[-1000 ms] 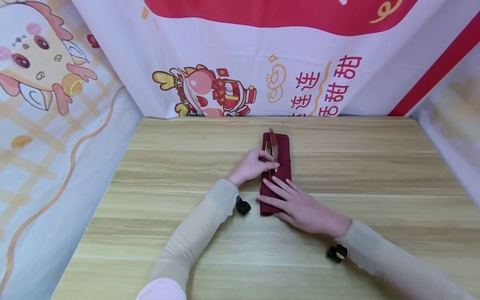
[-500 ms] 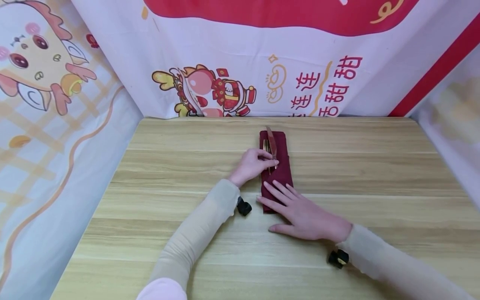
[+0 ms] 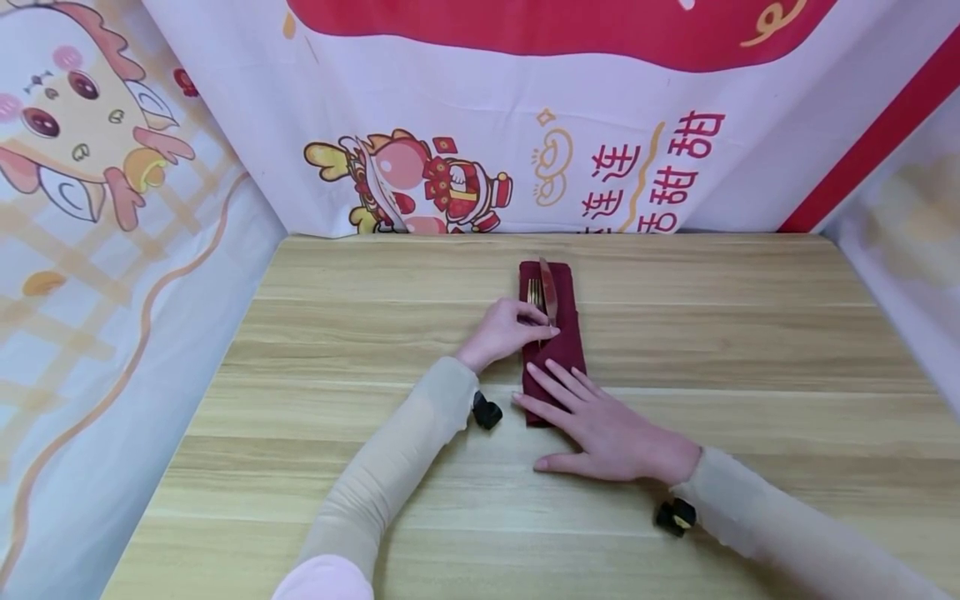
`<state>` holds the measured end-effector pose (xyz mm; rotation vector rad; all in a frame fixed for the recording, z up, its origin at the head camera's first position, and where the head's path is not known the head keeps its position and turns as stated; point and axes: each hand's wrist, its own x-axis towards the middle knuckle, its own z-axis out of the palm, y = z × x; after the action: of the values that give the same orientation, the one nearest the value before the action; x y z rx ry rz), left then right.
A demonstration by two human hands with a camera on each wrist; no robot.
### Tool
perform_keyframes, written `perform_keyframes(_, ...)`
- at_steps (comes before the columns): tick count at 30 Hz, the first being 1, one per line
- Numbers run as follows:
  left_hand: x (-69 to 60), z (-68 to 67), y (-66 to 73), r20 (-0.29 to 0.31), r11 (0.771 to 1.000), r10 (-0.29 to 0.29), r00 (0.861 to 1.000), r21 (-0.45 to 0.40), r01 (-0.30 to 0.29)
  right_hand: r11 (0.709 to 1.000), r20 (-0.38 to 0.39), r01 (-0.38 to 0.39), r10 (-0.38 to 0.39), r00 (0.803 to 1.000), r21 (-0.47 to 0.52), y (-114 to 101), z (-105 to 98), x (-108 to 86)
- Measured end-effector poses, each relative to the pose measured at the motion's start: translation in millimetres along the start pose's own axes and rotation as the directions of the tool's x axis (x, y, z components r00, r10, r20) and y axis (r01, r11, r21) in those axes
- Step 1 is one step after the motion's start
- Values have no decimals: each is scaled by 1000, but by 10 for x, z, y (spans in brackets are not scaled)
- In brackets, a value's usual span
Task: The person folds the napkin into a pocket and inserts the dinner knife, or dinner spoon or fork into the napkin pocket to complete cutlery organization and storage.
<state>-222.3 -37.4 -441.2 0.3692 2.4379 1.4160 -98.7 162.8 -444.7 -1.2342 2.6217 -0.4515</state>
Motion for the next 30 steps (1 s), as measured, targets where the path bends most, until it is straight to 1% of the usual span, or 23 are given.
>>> perform_keyframes(7, 3, -22, 12, 52, 1000, 17, 999, -16, -16, 1000, -13, 10, -10, 1000, -13, 15, -3, -2)
perform_keyframes(13, 1, -28, 46, 82, 999, 26, 996, 41, -29, 999, -16, 25, -25, 1000, -30, 11, -29, 13)
perform_keyframes(17, 4, -23, 58, 80, 997, 23, 997, 74, -29, 999, -23, 31, -32, 999, -32, 13, -27, 13)
perform_keyframes(20, 13, -2, 58, 79, 995, 25, 997, 91, -32, 999, -13, 22, -23, 1000, -29, 12, -28, 8)
perform_keyframes(24, 20, 22, 72, 65, 992, 23, 998, 126, -31, 1000, 9, 4, -4, 1000, -21, 1, -41, 2)
perform_keyframes(27, 18, 25, 86, 52, 987, 15, 999, 161, -24, 1000, 10, 5, -5, 1000, -20, -3, -47, -3)
perform_keyframes(30, 20, 21, 88, 51, 983, 12, 999, 181, -21, 1000, 5, 11, -11, 1000, -18, 0, -47, -7)
